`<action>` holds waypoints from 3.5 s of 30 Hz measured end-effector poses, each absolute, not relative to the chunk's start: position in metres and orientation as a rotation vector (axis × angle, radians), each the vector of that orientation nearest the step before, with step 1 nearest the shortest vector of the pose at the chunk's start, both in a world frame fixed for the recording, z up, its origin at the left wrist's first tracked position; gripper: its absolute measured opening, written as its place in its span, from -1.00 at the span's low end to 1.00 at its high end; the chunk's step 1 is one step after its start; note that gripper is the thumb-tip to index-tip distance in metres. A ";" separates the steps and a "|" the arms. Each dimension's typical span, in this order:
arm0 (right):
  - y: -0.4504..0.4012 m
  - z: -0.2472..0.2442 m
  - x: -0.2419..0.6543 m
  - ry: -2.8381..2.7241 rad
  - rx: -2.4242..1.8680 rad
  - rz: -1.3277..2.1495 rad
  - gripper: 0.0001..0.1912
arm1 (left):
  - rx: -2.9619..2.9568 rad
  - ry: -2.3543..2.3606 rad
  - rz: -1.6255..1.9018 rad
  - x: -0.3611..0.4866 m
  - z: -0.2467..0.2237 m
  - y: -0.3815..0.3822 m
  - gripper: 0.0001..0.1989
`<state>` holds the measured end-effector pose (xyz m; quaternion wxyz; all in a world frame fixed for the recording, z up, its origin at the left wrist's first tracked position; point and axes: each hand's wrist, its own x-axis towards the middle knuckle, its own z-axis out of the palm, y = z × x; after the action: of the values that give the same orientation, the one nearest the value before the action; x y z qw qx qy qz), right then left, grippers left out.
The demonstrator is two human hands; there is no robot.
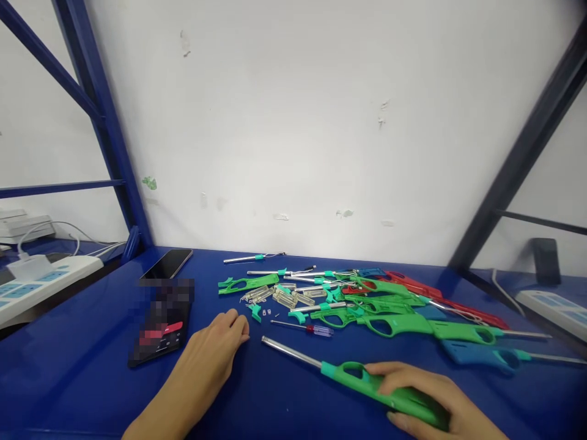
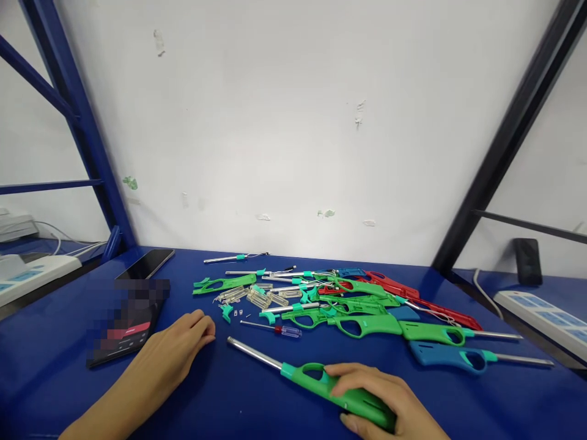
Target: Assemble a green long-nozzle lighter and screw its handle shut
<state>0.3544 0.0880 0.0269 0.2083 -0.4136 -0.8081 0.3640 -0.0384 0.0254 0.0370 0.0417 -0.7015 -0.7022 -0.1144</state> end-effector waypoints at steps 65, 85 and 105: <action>0.070 0.109 0.326 -1.388 -0.856 0.462 -0.83 | -2.463 -1.597 -1.826 0.151 0.035 0.049 -0.73; 0.071 0.104 0.320 -1.373 -0.832 0.487 -0.84 | -2.404 -1.557 -1.895 0.155 0.039 0.050 -0.82; 0.075 0.114 0.320 -1.465 -0.752 0.580 -0.75 | -2.457 -1.435 -1.826 0.154 0.027 0.067 -0.79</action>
<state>0.3196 0.0747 0.1136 0.6426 -0.3301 -0.6430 0.2544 0.1542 0.0668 0.0266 -0.1191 -0.7216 -0.4214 -0.5362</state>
